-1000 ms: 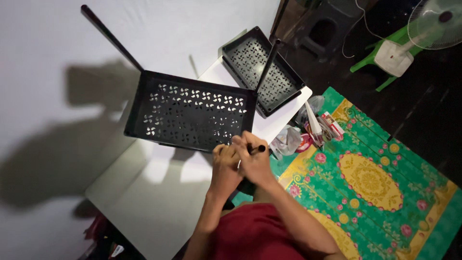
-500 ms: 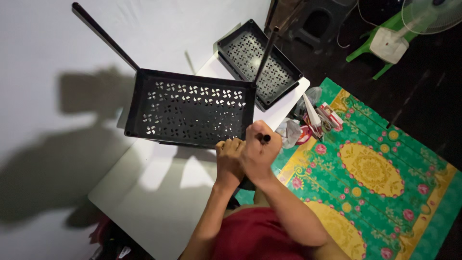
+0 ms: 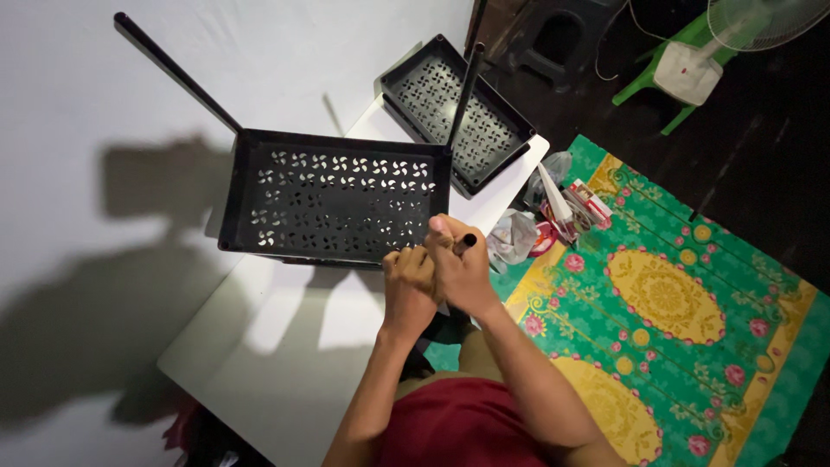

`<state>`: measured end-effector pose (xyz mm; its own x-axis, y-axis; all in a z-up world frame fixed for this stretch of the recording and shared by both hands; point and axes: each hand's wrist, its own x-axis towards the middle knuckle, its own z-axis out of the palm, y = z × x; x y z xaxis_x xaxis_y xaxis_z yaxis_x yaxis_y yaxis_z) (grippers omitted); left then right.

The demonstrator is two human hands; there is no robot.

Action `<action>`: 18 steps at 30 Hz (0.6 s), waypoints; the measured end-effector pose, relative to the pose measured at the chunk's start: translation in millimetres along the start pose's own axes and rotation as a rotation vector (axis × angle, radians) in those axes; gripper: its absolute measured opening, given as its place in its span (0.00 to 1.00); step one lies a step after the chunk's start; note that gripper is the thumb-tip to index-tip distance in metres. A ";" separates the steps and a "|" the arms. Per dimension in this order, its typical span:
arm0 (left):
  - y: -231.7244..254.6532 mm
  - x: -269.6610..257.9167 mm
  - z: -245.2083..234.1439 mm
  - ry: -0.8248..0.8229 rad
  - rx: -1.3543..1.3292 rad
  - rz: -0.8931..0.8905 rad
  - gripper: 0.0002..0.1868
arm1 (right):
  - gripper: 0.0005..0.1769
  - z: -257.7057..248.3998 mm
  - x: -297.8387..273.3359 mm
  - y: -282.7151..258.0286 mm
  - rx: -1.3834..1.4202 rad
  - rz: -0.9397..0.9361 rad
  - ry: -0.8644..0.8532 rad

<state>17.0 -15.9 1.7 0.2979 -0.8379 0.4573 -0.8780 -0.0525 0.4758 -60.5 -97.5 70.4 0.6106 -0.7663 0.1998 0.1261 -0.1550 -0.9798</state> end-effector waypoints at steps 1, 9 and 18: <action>-0.5 -0.4 0.2 -0.030 0.032 -0.003 0.03 | 0.23 7.5 -2.3 2.5 -0.029 -0.013 0.102; -1.4 -4.4 6.9 0.134 0.021 0.075 0.09 | 0.24 38.4 -9.7 14.8 -0.079 -0.126 0.475; 10.6 -6.1 7.2 0.177 -0.155 -0.050 0.06 | 0.16 -48.1 18.9 -8.6 0.159 0.018 -0.667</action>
<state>3.2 -15.2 -1.4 0.4126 -0.7273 0.5484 -0.7967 0.0037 0.6043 -87.7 -140.7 82.5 0.9582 -0.2124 0.1918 0.1934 -0.0134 -0.9810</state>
